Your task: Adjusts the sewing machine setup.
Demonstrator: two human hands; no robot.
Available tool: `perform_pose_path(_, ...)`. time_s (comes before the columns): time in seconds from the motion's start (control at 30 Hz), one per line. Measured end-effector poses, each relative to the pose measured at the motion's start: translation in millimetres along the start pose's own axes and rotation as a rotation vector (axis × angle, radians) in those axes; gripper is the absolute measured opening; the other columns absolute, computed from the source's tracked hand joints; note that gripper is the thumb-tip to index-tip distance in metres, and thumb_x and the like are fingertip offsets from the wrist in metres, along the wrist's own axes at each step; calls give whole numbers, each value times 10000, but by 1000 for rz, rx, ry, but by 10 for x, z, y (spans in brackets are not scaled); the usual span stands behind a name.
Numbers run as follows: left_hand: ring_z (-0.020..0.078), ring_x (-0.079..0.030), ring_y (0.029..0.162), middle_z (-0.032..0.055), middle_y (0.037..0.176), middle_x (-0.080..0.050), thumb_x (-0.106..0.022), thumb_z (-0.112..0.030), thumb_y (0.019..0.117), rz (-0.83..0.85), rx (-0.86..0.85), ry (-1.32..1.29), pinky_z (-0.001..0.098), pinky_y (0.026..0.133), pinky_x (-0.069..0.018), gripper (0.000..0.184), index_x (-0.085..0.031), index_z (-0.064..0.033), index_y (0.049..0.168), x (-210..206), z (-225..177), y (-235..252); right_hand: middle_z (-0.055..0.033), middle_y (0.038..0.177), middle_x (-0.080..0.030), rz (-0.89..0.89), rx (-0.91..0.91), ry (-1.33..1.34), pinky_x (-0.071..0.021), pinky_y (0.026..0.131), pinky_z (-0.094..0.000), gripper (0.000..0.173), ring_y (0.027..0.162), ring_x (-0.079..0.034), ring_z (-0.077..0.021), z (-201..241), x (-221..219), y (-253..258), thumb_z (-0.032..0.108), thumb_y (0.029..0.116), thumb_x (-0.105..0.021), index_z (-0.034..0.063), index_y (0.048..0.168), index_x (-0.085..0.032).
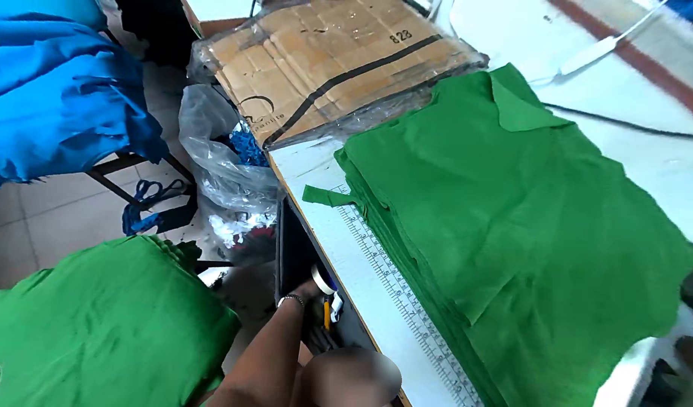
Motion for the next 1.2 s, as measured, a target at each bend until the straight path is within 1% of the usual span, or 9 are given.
perform_pose_path(0.1, 348, -489, 1374, 274, 1436, -533, -527, -100, 1055, -15, 20, 39, 460, 1160, -342, 399, -510, 97, 1402, 19, -2, -21, -271, 1179, -668, -4, -6, 21, -533, 905, -456, 303, 1092, -666, -394, -5, 8, -8, -52, 991, -475, -106, 1243, -635)
perform_pose_path(0.23, 377, -449, 1416, 286, 1468, -506, -507, -133, 1070, -13, 28, 108, 489, 1186, -304, 421, -493, 99, 1422, -7, 29, 1, -292, 1253, -638, 49, 2, 78, -511, 952, -489, 322, 1156, -638, -418, 0, 7, -14, -38, 1011, -451, -112, 1283, -607)
perform_pose_path(0.47, 369, -453, 1416, 273, 1475, -505, -528, -165, 1062, -144, -13, 67, 483, 1192, -313, 483, -444, 83, 1467, -68, 270, 163, -325, 1284, -612, 96, 32, 176, -485, 998, -523, 335, 1202, -605, -456, 9, 20, -54, -40, 1022, -436, -129, 1312, -579)
perform_pose_path(0.57, 416, -514, 1343, 308, 1395, -556, -499, -147, 1075, -140, 1, 7, 525, 1147, -358, 396, -535, 113, 1371, 14, 315, 66, -329, 1343, -580, 158, 32, 209, -448, 1053, -536, 366, 1263, -571, -459, -1, -4, -58, -29, 1040, -412, -127, 1371, -533)
perform_pose_path(0.7, 365, -555, 1242, 285, 1332, -578, -406, -162, 1111, -205, 42, -198, 498, 1081, -408, 377, -558, 104, 1330, 229, 405, -121, -318, 1347, -582, 120, 46, 231, -454, 1047, -533, 356, 1264, -571, -451, 5, -5, -60, -29, 1032, -435, -116, 1360, -544)
perform_pose_path(0.83, 387, -528, 1302, 299, 1379, -556, -390, -194, 1118, -274, 105, -128, 509, 1115, -379, 414, -545, 108, 1354, 301, 482, -201, -333, 1386, -548, 159, 62, 278, -426, 1076, -549, 371, 1303, -535, -468, 16, -21, -53, -7, 1044, -434, -120, 1389, -514)
perform_pose_path(0.93, 442, -474, 1377, 327, 1433, -514, -375, -185, 1120, -329, 63, 16, 544, 1162, -333, 437, -486, 117, 1416, 299, 398, -306, -337, 1389, -540, 174, 69, 280, -413, 1087, -549, 378, 1310, -526, -469, 18, -28, -53, -20, 1043, -423, -129, 1397, -499)
perform_pose_path(1.07, 428, -510, 1353, 305, 1419, -536, -444, -151, 1094, -508, -98, 50, 539, 1156, -366, 418, -472, 78, 1444, 402, 205, -516, -351, 1383, -545, 156, 79, 283, -412, 1079, -563, 381, 1306, -532, -476, 21, -32, -70, 9, 1049, -430, -133, 1394, -504)
perform_pose_path(1.2, 430, -632, 1182, 291, 1224, -656, -485, -172, 1087, -579, -310, 87, 578, 1061, -449, 350, -604, 76, 1303, 524, 23, -720, -367, 1377, -534, 170, 74, 288, -385, 1099, -584, 390, 1315, -515, -490, 12, -78, -65, 61, 1060, -456, -141, 1392, -492)
Point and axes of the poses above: each hand's wrist, its own y-axis towards the middle knuckle, its own x-axis out of the back of the hand, z = x × y, the point moved 9 cm from there along y, towards the middle knuckle
